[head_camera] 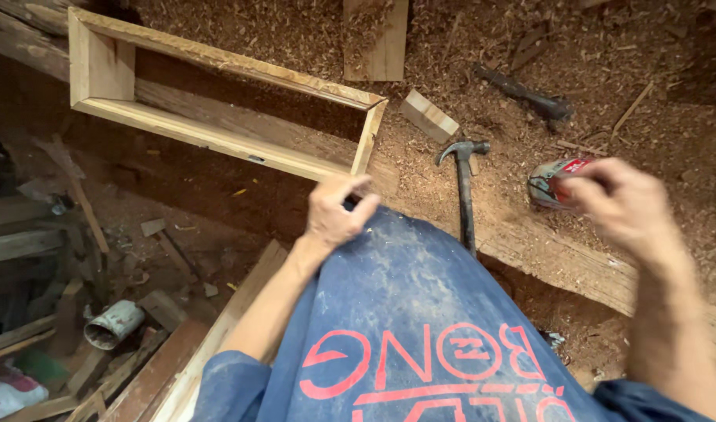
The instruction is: The person assembles a wooden box by aligning wood boards and hammering nails into the joints to secure the structure.
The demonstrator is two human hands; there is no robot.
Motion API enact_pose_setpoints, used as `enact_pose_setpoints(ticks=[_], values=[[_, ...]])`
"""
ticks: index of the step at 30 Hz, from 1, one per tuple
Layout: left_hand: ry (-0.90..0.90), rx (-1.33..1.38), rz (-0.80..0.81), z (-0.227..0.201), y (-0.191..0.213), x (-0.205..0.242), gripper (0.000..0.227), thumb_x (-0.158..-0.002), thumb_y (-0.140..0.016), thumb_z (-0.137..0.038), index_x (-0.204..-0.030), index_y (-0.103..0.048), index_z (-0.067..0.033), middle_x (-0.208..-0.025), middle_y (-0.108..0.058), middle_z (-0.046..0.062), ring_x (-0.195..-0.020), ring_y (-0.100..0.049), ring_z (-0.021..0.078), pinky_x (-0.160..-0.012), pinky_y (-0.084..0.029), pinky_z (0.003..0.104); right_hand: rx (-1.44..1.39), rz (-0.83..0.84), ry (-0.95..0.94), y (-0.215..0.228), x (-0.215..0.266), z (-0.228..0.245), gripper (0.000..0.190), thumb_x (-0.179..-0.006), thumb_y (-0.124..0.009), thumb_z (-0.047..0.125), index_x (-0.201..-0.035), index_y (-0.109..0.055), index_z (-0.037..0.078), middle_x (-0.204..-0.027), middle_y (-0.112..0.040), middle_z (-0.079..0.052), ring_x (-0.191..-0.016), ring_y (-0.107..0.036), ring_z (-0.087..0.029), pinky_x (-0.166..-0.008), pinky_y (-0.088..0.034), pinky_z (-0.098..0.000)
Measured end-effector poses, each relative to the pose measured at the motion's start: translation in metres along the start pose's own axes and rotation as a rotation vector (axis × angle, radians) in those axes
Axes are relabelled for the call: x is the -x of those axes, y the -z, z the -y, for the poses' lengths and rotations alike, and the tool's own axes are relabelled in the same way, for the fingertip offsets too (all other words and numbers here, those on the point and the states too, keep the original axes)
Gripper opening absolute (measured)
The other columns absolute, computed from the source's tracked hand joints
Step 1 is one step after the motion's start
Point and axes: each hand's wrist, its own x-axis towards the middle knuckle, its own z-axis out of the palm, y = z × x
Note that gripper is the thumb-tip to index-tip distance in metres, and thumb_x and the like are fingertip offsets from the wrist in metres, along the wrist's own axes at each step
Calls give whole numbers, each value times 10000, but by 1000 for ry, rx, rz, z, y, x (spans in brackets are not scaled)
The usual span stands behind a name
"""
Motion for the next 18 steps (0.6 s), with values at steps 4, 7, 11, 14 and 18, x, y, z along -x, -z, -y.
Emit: enact_pose_setpoints(ticks=[4, 7, 11, 14, 18], values=[[409, 578, 168, -37, -48, 14, 331, -863, -776, -237, -1129, -752, -41, -961, -770, 39, -838, -714, 114, -767, -587, 254, -420, 196, 144, -110, 6, 45, 153, -954, -665, 219, -1019, -706, 87, -877, -732, -26, -755, -735, -121, -654, -623, -278], [519, 768, 105, -37, -64, 23, 297, -907, -776, -188, -1142, -745, -9, -1001, -782, 46, -901, -708, 101, -823, -576, 255, -627, 261, 177, -178, 4, 47, 127, -987, -657, 174, -1021, -684, 56, -798, -682, -5, -679, -627, -78, -600, -534, -245], [666, 945, -105, -23, -76, 33, 336, -886, -794, -148, -1122, -684, 64, -994, -765, 93, -869, -729, 121, -809, -600, 266, -726, 294, 153, -217, -2, 30, 140, -1003, -663, 180, -1003, -651, 41, -770, -634, 0, -655, -589, -80, -585, -516, -252], [754, 945, -108, -17, -79, 38, 385, -865, -795, -146, -1160, -670, 68, -944, -762, 83, -801, -698, 113, -728, -577, 243, -649, 330, 115, -223, -3, 24, 136, -985, -669, 178, -998, -644, 46, -747, -630, -1, -631, -587, -87, -567, -506, -256], [743, 957, -87, -18, -79, 39, 362, -880, -806, -177, -1122, -706, 73, -883, -744, 77, -758, -669, 106, -684, -544, 241, -556, 333, 194, -218, -5, 24, 134, -987, -664, 178, -1018, -656, 48, -781, -633, 4, -667, -580, -88, -593, -508, -258]])
